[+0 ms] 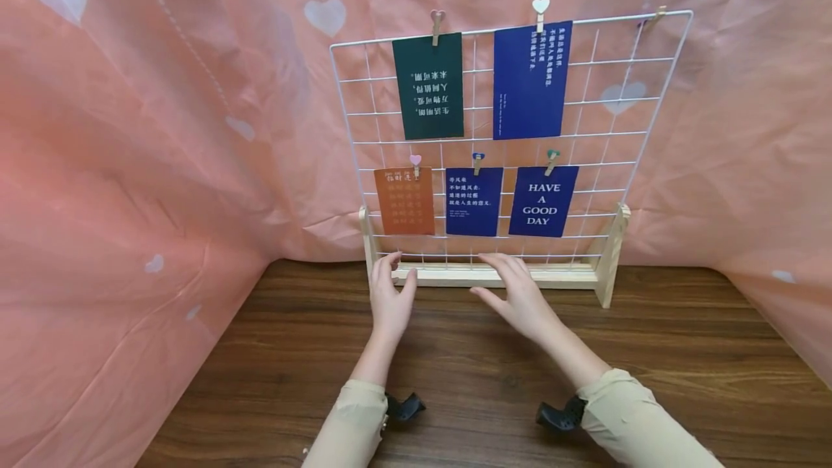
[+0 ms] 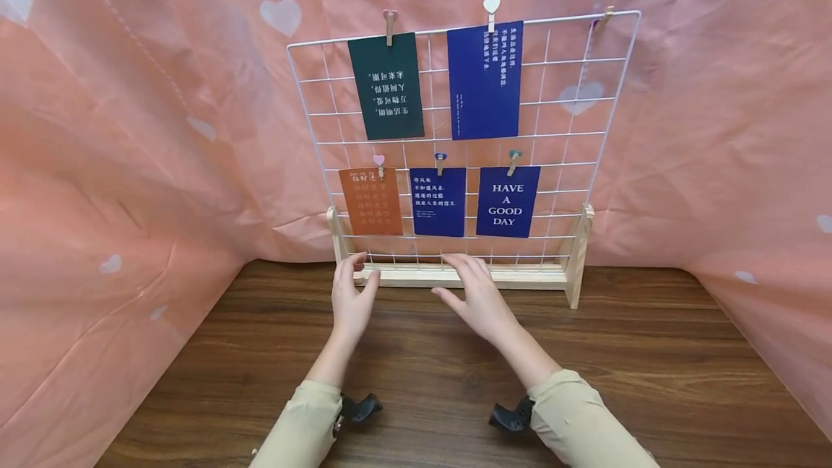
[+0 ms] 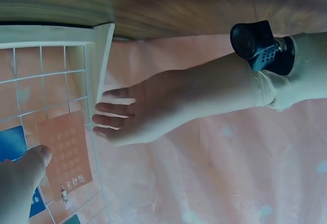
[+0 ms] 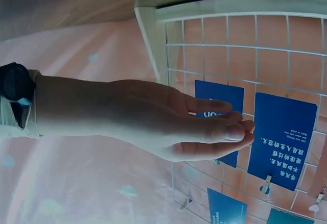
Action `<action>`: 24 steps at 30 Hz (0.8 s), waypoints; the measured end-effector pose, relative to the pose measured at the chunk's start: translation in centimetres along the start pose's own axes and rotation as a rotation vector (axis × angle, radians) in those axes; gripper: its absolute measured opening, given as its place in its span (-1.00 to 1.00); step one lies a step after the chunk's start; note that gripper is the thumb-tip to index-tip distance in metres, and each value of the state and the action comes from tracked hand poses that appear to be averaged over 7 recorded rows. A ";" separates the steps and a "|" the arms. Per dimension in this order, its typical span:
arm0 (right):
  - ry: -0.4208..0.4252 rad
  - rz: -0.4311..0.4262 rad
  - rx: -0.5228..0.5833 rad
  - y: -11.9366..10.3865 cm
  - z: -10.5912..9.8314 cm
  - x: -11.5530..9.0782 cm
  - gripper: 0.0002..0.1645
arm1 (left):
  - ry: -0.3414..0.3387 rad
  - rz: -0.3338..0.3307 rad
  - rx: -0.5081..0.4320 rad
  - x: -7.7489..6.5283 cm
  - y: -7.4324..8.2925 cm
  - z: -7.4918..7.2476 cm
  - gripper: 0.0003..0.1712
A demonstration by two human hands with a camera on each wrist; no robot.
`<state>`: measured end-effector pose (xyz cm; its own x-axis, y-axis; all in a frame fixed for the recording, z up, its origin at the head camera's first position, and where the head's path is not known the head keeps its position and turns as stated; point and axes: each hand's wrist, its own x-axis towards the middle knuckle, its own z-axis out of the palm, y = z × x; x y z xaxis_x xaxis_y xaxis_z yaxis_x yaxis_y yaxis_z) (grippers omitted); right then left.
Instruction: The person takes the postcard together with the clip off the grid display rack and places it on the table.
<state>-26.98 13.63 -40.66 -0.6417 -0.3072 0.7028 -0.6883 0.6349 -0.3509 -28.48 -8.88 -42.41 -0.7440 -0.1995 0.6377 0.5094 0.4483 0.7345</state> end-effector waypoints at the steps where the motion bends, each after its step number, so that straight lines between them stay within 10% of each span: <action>1: 0.002 0.001 0.007 -0.1 0.1 0.1 -0.34 | 0.015 -0.009 -0.022 0.1 0.0 0.1 -0.63; 24: 0.032 -0.046 0.087 -1.8 -0.2 5.9 -0.54 | 0.108 -0.270 -0.307 1.9 2.2 -0.9 -0.64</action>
<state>-29.46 10.78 -35.80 -0.5989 -0.3107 0.7381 -0.7440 0.5568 -0.3693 -28.42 -9.08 -39.38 -0.8271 -0.3721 0.4213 0.4196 0.0902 0.9032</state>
